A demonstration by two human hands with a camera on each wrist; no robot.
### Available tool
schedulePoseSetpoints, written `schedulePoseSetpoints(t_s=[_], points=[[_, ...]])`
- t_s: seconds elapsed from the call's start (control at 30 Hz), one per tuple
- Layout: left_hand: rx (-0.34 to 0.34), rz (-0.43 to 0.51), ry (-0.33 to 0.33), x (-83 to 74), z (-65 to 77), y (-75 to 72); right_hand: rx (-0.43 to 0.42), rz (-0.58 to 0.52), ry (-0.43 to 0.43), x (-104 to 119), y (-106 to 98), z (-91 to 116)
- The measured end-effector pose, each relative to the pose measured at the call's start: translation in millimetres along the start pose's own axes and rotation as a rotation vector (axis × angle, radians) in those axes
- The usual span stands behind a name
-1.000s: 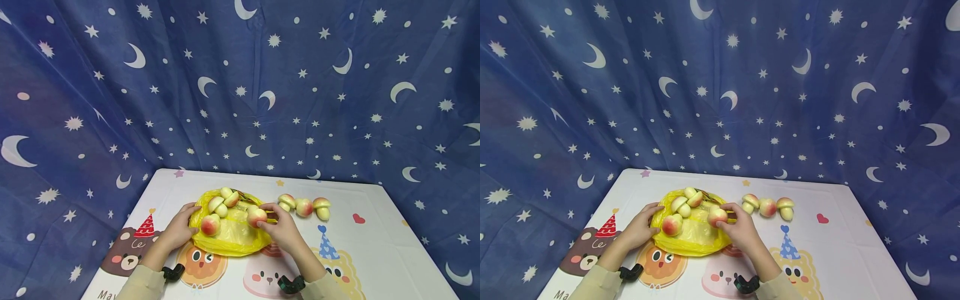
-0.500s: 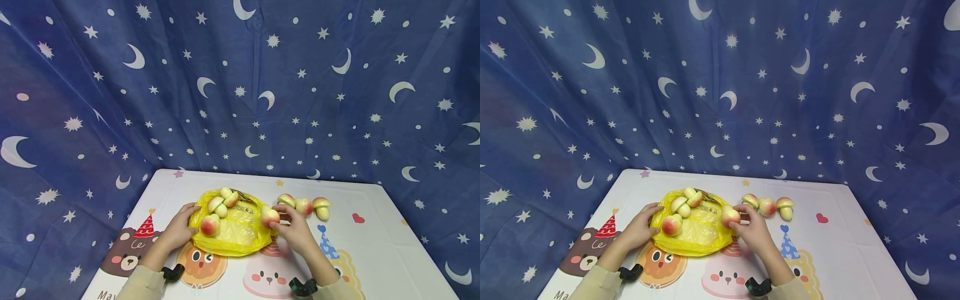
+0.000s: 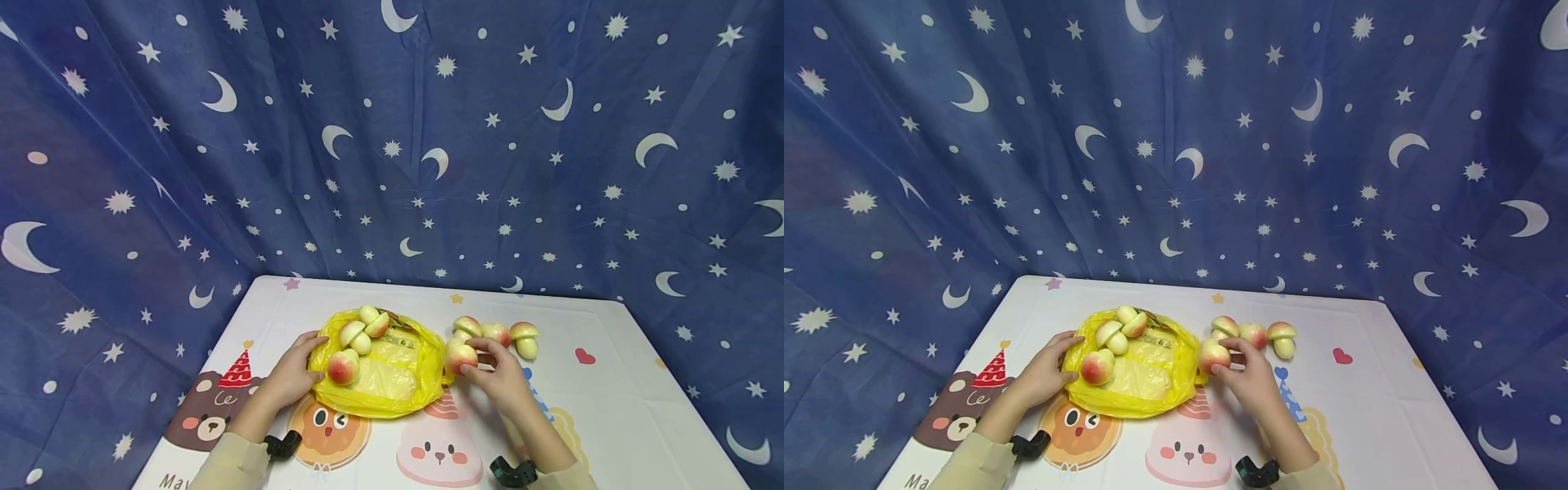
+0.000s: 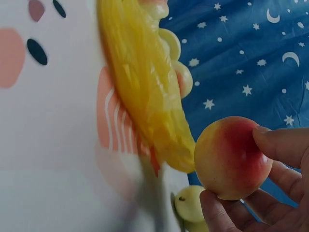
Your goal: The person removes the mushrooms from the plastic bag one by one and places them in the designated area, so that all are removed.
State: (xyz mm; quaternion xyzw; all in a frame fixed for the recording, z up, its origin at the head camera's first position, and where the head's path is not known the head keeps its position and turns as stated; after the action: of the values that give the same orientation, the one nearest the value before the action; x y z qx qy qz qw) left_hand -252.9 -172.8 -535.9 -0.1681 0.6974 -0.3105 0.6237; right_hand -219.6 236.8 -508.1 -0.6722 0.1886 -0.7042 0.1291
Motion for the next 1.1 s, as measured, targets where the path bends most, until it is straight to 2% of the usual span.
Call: schedulePoseSetpoints(t_s=[0.5,1.1], points=[[0.005,0.001,-0.017,-0.5,1.2,0.3,0.005,0.036,0.017,-18.2,-14.2,5.1],[0.005,-0.006,-0.013,0.9,0.7,-0.8,0.015,0.11,0.078,-33.6,-13.8,0.1]])
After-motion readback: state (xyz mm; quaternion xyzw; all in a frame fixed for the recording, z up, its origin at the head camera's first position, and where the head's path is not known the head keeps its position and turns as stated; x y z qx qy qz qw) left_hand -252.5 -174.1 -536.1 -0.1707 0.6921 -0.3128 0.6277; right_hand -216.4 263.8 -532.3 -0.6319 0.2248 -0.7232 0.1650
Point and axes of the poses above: each hand's wrist, its own z-axis away from the middle knuckle, its own y-axis out of the palm, x = y × z, the point moved 2 cm from there along -z, towards the middle knuckle, and after that the axes turned 5 degrees about y, right-handed, at the moved point
